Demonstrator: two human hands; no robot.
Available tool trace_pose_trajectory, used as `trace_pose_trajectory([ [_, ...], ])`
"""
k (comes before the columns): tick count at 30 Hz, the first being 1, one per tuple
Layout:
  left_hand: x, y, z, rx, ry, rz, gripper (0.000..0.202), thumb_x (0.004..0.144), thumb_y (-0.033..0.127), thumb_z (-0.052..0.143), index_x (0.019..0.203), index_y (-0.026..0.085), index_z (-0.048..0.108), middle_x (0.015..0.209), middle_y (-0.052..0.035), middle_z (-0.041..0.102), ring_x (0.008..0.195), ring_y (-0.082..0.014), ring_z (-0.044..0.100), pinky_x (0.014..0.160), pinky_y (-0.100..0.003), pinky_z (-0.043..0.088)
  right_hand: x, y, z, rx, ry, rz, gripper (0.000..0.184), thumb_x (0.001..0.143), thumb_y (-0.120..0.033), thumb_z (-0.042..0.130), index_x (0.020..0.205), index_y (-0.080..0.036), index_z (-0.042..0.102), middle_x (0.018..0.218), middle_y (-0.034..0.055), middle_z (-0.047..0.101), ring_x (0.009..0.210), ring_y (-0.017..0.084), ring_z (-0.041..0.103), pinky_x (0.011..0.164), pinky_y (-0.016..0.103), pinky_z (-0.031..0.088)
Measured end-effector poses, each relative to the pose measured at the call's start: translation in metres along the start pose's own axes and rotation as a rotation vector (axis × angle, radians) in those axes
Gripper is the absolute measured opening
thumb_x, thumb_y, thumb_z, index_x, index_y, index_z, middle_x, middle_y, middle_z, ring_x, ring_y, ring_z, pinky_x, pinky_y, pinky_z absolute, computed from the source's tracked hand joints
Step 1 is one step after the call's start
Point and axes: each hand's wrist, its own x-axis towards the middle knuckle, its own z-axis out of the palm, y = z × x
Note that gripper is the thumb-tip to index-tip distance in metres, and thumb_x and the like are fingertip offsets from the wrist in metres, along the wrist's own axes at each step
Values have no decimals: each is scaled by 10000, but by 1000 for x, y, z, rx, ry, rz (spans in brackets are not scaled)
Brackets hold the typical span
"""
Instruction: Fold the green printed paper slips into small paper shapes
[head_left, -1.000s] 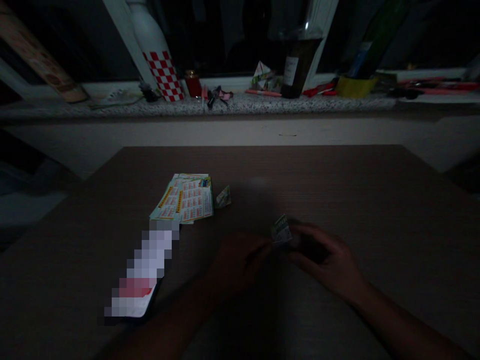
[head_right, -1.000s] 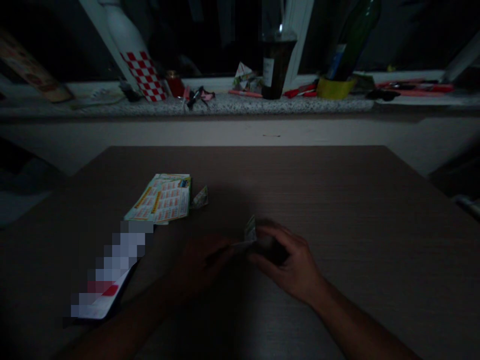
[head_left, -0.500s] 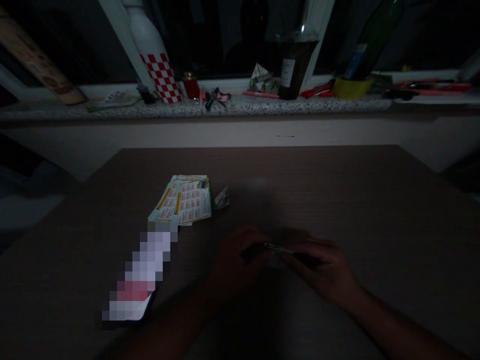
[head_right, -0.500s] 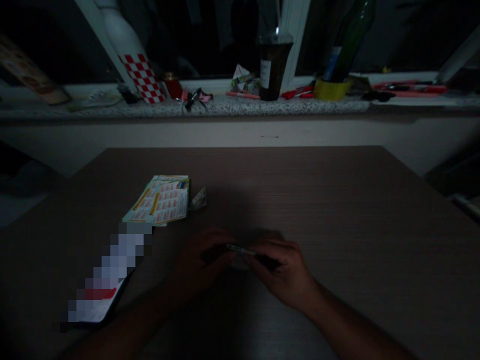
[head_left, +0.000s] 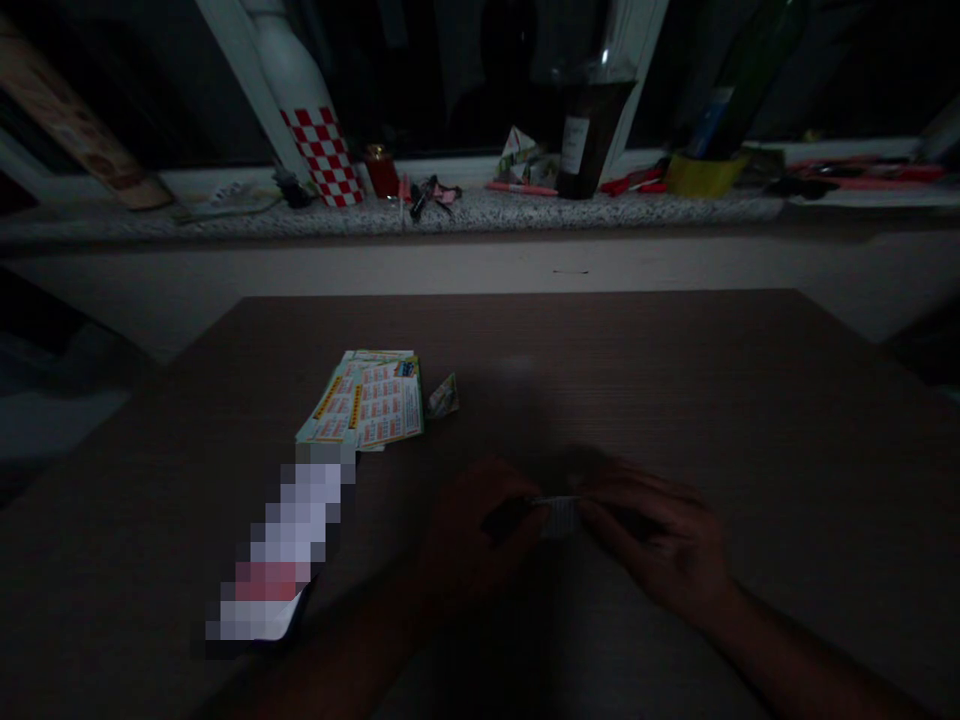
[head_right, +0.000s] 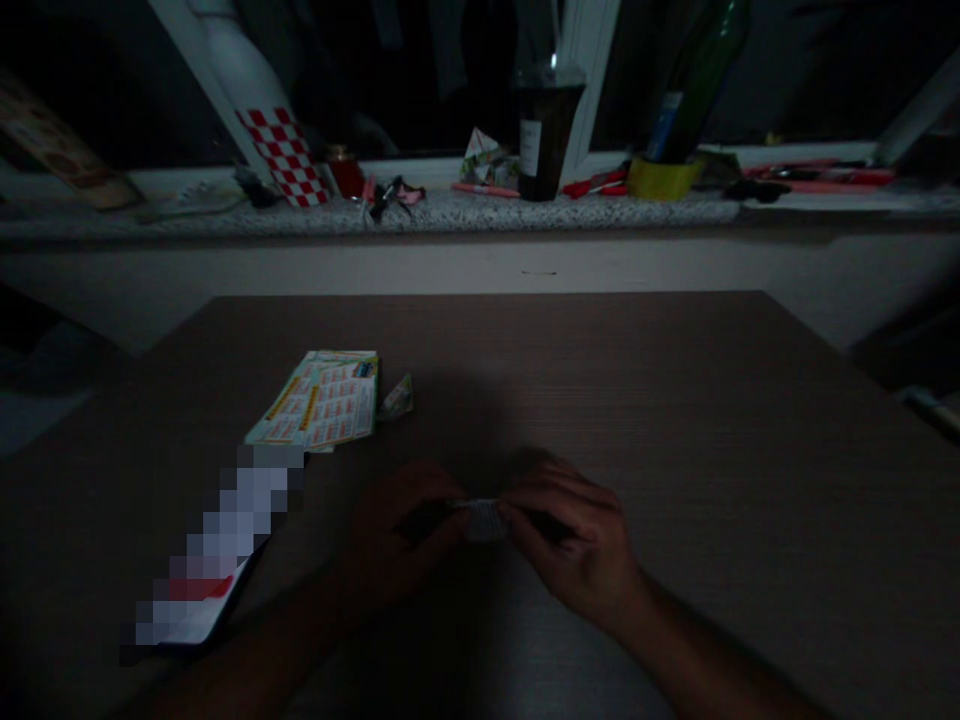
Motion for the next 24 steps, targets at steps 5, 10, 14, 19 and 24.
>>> trace_pose_trajectory([
  [5, 3, 6, -2, 171, 40, 221, 119, 775, 126, 637, 880, 156, 590, 783, -53, 656, 727, -159, 589, 674, -302, 486, 0, 0, 2, -51, -40, -129, 253, 752, -6, 666, 957, -155, 662, 802, 70, 712, 729, 188, 663, 678, 359, 537],
  [10, 2, 9, -2, 224, 43, 273, 136, 764, 106, 613, 878, 166, 571, 795, -51, 657, 747, -167, 584, 701, -328, 491, 0, -2, 4, -83, -56, -223, 284, 733, -10, 689, 975, -154, 649, 808, 68, 710, 745, 191, 659, 686, 372, 533],
  [14, 2, 11, -2, 235, 9, 265, 130, 758, 107, 596, 863, 174, 559, 802, -53, 657, 758, -170, 585, 711, -331, 493, 2, -5, 3, -106, -82, -216, 273, 757, -41, 670, 991, -180, 649, 789, 45, 707, 742, 190, 658, 686, 374, 536],
  [19, 3, 11, -3, 200, -3, 264, 145, 747, 103, 592, 870, 167, 550, 799, -61, 653, 753, -174, 582, 704, -335, 483, 2, -7, 2, -105, -102, -229, 267, 760, -37, 654, 990, -172, 646, 818, 55, 709, 772, 191, 649, 708, 379, 534],
  [24, 2, 11, -3, 160, -63, 259, 144, 740, 100, 573, 856, 178, 538, 813, -51, 655, 761, -170, 581, 713, -331, 472, 1, -8, 2, -105, -160, -257, 217, 754, -34, 654, 942, -142, 649, 838, 74, 700, 798, 199, 631, 721, 382, 519],
])
